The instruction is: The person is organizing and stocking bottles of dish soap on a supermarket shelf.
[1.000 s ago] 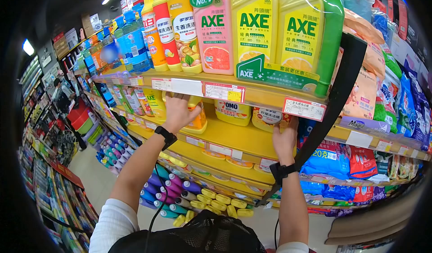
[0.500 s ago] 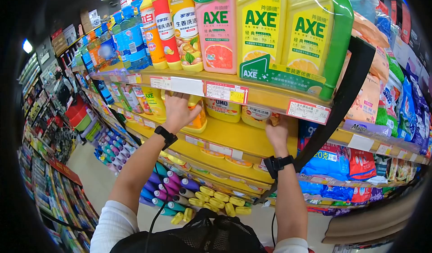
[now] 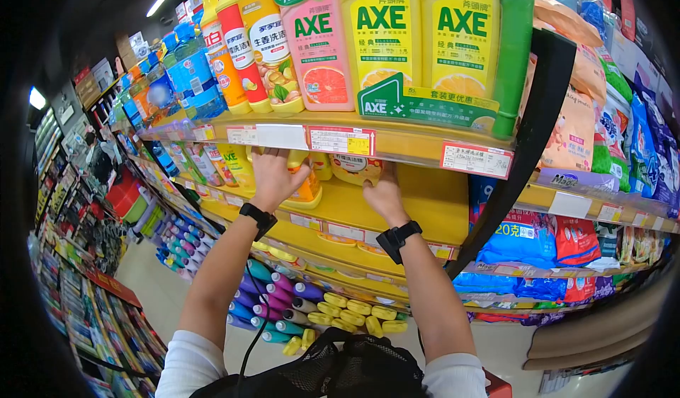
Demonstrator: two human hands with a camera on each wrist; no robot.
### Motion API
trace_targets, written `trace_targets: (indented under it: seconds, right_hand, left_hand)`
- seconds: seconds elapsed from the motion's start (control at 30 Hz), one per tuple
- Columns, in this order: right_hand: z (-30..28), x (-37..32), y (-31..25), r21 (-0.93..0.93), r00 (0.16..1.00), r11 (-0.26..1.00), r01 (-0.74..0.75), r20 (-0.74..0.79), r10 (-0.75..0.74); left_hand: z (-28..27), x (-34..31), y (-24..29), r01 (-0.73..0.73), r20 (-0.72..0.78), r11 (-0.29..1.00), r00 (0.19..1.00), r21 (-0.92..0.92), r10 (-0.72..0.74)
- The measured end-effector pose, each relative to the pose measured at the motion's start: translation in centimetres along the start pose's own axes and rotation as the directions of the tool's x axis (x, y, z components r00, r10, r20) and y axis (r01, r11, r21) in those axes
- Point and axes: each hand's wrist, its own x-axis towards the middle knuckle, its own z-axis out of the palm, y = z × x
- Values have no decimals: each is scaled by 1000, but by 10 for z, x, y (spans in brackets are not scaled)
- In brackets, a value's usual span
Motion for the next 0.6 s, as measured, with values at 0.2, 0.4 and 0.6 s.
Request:
trace_targets:
  seconds: [0.2,0.4,0.6]
  right_hand:
    - [-4,-31,13,-40,1000,999,8,-11,-9]
    - [-22,-66,-7,13,994,999,-44,101,42]
    - [-29,-83,-10,-115,991,991,74,123,-60]
  left_hand:
    - [-2,2,5,1,9,1000,1000,4,-1]
    - [2,6,31,4,8,1000,1000,-6,-4]
    - [1,17,99,33,68,997,997,-67,-29]
